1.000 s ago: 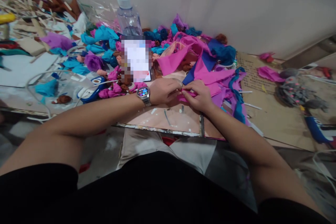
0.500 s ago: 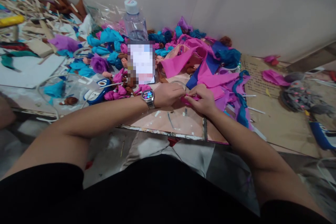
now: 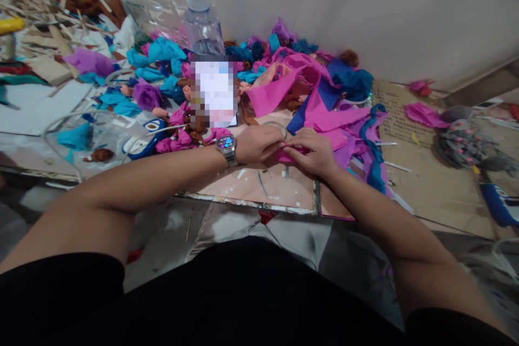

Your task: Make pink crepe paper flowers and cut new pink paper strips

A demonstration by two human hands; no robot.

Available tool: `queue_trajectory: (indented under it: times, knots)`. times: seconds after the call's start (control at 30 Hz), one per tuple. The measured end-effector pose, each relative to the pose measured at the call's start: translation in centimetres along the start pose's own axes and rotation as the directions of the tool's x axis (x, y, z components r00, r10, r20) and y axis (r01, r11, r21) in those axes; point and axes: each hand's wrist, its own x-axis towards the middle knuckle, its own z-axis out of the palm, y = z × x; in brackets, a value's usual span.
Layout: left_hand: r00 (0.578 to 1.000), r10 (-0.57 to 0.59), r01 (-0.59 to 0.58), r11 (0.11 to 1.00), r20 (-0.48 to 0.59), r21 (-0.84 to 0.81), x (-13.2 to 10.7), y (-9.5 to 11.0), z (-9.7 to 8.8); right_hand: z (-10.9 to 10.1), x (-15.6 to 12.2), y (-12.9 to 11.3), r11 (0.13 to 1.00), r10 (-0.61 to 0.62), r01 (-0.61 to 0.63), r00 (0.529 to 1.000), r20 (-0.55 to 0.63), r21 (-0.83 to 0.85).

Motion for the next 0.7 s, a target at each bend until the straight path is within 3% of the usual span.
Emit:
queue_trajectory:
  times: [0.23,0.53,0.7]
  knots:
    - [1.000,-0.026,0.026,1.000,0.008,0.003,-0.03,0.07,-0.05,-0.12,0.12,-0.12,0.999,0.041,-0.041,0.999,-0.003,-0.031]
    - [1.000,0.021,-0.021,1.000,0.011,-0.002,0.05,0.03,0.08,-0.08,0.05,-0.24,0.991,0.123,-0.123,0.992,-0.010,-0.043]
    - [0.999,0.038,-0.038,0.999,0.005,-0.035,-0.01,-0.07,0.14,-0.18,0.27,-0.49,0.995,0.090,-0.091,0.996,-0.022,-0.040]
